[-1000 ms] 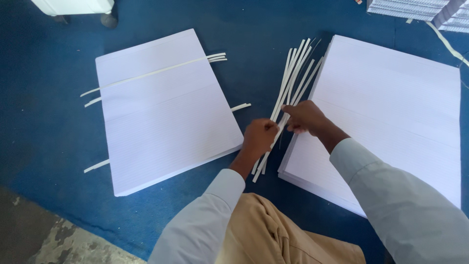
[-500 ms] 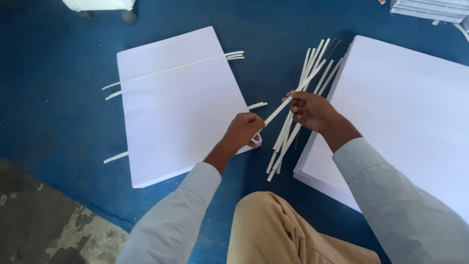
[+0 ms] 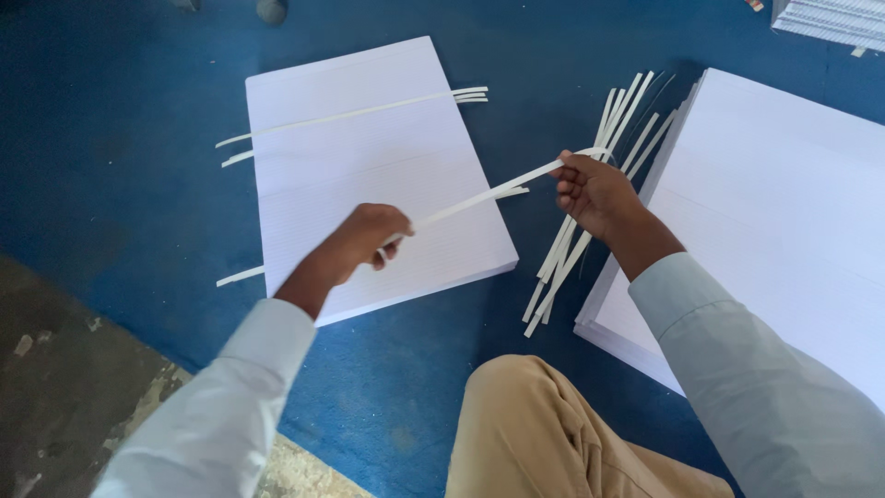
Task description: The person folds a stack of lined paper in half, aligns the edges, and places the folded stack on the floor. They then insert white plastic strips into the fold to secure the pages together.
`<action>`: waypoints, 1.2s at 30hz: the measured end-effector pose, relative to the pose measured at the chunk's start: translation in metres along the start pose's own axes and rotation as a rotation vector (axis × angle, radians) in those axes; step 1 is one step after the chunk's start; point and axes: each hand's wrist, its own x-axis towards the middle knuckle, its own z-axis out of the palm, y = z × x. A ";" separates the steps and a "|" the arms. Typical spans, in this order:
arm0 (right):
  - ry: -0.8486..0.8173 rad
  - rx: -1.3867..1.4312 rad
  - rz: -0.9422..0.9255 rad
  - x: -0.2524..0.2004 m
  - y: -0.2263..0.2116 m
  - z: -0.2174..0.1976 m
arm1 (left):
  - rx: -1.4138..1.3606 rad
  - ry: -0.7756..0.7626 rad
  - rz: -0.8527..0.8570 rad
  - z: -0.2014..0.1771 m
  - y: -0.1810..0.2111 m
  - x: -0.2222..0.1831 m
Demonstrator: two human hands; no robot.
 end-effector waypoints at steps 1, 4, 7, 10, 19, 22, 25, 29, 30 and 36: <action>-0.001 0.007 -0.005 0.002 0.001 0.002 | -0.022 0.004 -0.013 -0.009 -0.002 -0.006; -0.010 0.020 -0.019 0.006 0.006 0.009 | -0.050 0.035 -0.063 -0.038 -0.013 -0.023; -0.009 0.014 -0.019 0.008 0.010 0.014 | -0.017 0.097 -0.135 -0.065 -0.029 -0.033; 0.024 0.001 -0.006 0.008 0.014 0.021 | -0.036 0.159 -0.184 -0.093 -0.049 -0.040; 0.125 -0.130 0.041 0.011 0.026 0.032 | -0.223 0.376 -0.393 -0.162 -0.126 -0.051; 0.132 -0.192 0.081 0.017 0.035 0.036 | -0.261 0.430 -0.421 -0.171 -0.147 -0.053; 0.111 -0.246 0.120 0.022 0.044 0.039 | -0.243 0.492 -0.458 -0.171 -0.159 -0.051; 0.090 -0.314 0.095 0.026 0.052 0.047 | -0.244 0.549 -0.473 -0.171 -0.165 -0.049; 0.095 -0.342 0.096 0.027 0.053 0.049 | -0.231 0.566 -0.484 -0.172 -0.166 -0.049; 0.154 -0.515 0.109 0.031 0.057 0.063 | -0.164 0.578 -0.504 -0.176 -0.173 -0.047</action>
